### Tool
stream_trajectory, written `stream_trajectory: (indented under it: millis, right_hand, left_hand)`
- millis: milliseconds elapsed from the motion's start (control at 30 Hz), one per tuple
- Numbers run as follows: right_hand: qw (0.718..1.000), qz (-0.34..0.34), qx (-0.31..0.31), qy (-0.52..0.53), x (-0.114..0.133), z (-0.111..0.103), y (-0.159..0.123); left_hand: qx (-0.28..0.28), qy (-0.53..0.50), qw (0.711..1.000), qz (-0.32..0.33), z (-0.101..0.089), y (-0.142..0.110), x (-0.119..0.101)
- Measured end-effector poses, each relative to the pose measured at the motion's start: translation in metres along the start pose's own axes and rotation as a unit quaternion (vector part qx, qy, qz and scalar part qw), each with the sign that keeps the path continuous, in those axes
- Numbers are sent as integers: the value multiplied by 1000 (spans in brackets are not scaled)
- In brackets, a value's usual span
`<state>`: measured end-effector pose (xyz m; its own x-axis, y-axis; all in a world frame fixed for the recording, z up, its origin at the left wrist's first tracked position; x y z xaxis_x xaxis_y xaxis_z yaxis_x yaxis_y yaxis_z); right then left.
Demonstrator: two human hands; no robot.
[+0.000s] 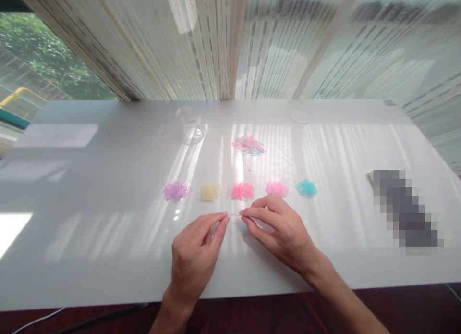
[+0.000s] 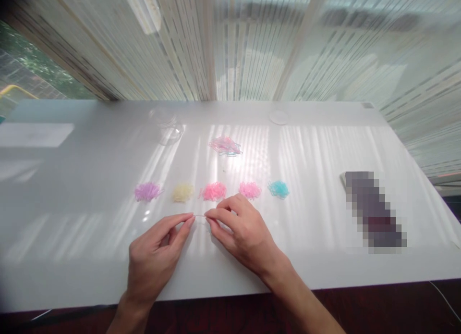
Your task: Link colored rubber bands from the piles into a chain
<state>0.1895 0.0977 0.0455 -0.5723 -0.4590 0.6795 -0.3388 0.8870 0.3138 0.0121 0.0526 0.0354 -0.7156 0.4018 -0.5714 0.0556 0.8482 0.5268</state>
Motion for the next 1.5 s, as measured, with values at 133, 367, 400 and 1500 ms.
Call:
stream_trajectory:
  millis: [133, 367, 400, 1500]
  right_hand:
    - [1000, 25, 1, 5, -5, -1, -5]
    - [999, 40, 7, -15, -16, -2, -24]
    - [999, 39, 7, -15, -17, -2, -26]
    - [995, 85, -6, -46, -16, 0, -50]
  left_hand:
    - [-35, 66, 997, -33, -25, 3, 21]
    - [-98, 181, 975, -89, -55, 9, 53]
    - [-99, 188, 973, -95, -54, 9, 54]
    - [170, 32, 980, 102, 18, 1, -14]
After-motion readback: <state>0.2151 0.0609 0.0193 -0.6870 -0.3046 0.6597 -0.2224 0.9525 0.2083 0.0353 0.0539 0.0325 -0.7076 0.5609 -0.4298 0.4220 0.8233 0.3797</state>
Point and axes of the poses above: each hand's wrist, its own y-axis towards the middle knuckle, its own z-axis out of the palm, x = y × z, the point moved 5 cm from there along y, towards the middle knuckle, and after that the axes turned 11 degrees about z, right-handed, at the moved point
